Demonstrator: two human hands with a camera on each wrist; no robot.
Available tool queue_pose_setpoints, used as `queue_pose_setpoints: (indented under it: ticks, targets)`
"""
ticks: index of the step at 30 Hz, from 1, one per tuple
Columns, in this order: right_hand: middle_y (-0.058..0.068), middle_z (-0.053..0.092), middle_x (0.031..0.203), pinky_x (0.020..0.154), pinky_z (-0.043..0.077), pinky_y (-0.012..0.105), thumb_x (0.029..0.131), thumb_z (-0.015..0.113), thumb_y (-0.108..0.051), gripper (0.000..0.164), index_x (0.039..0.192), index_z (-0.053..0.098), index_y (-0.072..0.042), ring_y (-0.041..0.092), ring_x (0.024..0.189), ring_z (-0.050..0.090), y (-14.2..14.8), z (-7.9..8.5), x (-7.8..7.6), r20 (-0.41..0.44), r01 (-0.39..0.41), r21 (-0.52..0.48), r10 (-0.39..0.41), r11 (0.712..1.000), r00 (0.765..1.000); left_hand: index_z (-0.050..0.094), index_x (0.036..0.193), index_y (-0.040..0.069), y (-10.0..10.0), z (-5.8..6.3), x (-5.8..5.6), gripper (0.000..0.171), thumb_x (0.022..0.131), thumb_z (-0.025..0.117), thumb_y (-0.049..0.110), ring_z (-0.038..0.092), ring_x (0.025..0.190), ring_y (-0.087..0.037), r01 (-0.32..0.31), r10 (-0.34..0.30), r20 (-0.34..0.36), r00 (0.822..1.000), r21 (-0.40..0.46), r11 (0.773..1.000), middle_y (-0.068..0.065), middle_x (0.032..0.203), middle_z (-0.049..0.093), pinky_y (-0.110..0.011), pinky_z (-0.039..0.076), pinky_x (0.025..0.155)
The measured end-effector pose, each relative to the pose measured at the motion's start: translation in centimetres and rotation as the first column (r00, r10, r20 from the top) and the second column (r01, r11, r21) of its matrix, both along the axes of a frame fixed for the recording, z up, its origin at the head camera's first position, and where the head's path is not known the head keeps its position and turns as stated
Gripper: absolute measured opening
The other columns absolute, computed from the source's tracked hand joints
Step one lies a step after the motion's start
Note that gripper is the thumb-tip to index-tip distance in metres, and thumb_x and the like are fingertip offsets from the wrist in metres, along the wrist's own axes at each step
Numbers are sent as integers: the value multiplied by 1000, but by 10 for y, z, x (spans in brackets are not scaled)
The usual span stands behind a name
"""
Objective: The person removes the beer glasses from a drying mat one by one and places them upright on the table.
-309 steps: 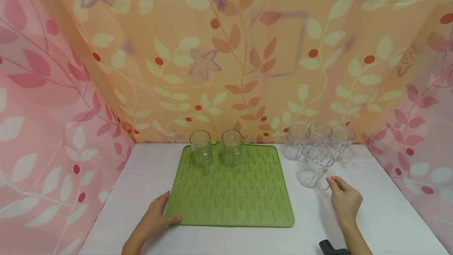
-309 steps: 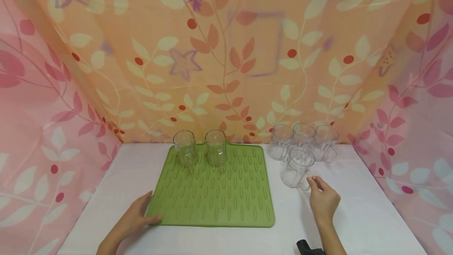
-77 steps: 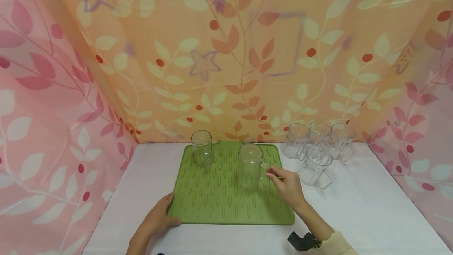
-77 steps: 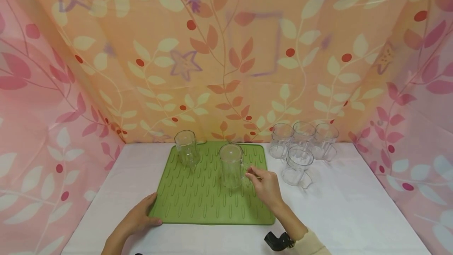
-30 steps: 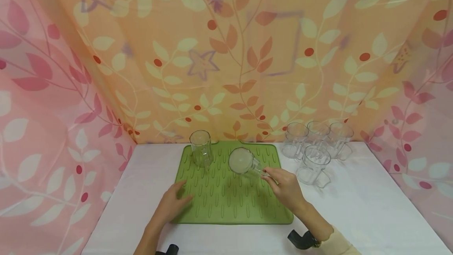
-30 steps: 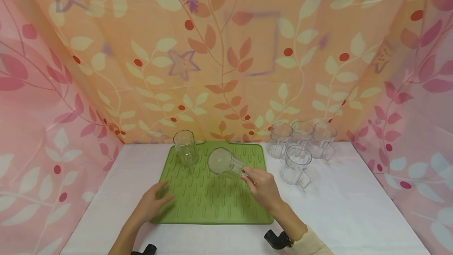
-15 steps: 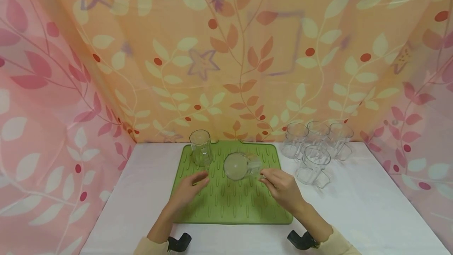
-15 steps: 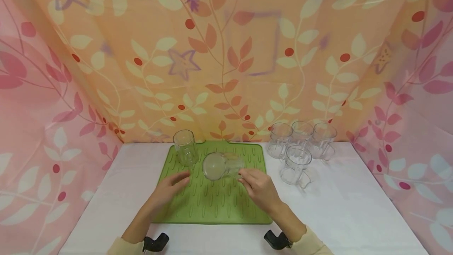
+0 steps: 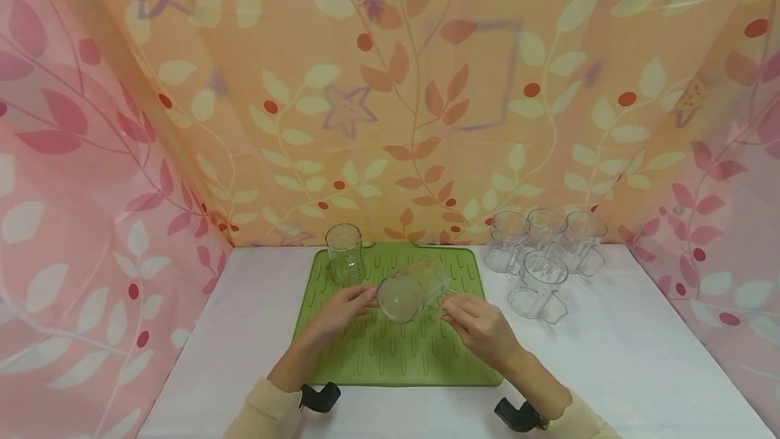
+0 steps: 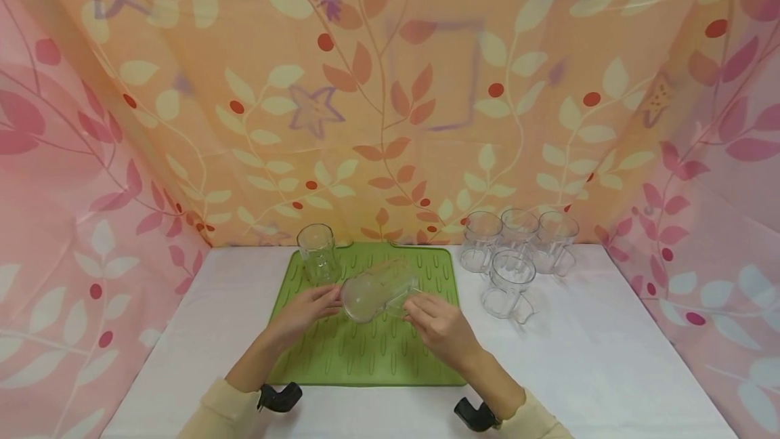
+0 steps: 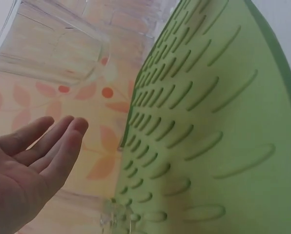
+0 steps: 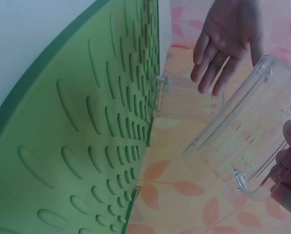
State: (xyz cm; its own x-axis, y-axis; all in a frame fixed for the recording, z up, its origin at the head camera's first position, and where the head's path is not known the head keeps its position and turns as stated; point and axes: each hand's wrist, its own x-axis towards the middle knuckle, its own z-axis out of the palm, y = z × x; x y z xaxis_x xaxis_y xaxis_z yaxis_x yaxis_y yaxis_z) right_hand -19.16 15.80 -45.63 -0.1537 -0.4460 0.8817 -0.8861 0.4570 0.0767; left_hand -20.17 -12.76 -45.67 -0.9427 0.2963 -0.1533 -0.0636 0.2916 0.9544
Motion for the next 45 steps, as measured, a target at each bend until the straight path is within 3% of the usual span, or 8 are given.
queue_pose_setpoints:
  ticks: [6,12,18,24,28,32,39,45]
  targets:
    - [4,74,81,69,61,29,102,52,-21,32,84,72,-3,19,76,70,-1,0,2,-30,25,70,-23,997,999,43,141,-8,1,-1,-10,69,101,44,48,60,120,-30,79,-86,60,994,118,990,-23,130,60,-40,50,105]
    - [5,74,80,67,61,29,100,55,-17,28,84,73,-4,19,74,70,-2,-1,3,-49,-3,83,7,997,999,45,140,-8,5,-2,-20,74,100,42,55,55,128,-31,136,-163,131,978,193,972,-23,135,57,-41,46,109]
    - [5,74,78,64,61,29,99,55,-12,27,83,74,-4,20,72,70,-4,-5,2,-106,-27,99,38,995,994,45,137,-11,8,2,-27,78,100,39,57,64,115,-27,179,-224,195,955,222,958,-26,130,59,-44,47,107]
    - [5,74,78,66,60,28,100,52,-9,29,82,74,-5,20,74,69,-5,-8,1,-141,-26,129,44,991,989,47,138,-9,10,4,-28,77,99,40,58,66,104,-15,222,-281,245,928,243,944,-16,123,65,-30,56,91]
    - [4,74,80,70,60,28,100,50,-6,29,84,74,-6,19,76,69,-5,-9,2,-157,-10,159,35,987,987,43,140,-9,13,3,-28,74,100,42,54,66,107,-16,239,-316,274,908,281,930,-22,129,62,-29,57,91]
    - [3,74,82,73,60,28,101,48,-7,31,85,75,-6,19,79,69,-4,-10,3,-163,9,181,21,983,986,41,141,-11,15,0,-29,74,100,46,50,67,107,-17,253,-339,300,891,291,923,-28,132,58,-32,57,91]
    - [4,75,84,75,60,28,101,48,-8,32,86,76,-6,19,81,70,-2,-13,4,-147,12,196,18,980,989,51,131,-12,17,-3,-27,71,97,51,51,70,91,-10,241,-319,332,888,256,936,-23,122,66,-25,59,78]
    - [4,75,85,76,60,29,101,47,-6,31,87,75,-6,19,82,70,-1,-14,4,-148,5,195,24,981,989,39,139,-12,20,-5,-25,72,99,50,46,69,90,-9,186,-298,379,876,303,935,-17,116,70,-22,58,77]
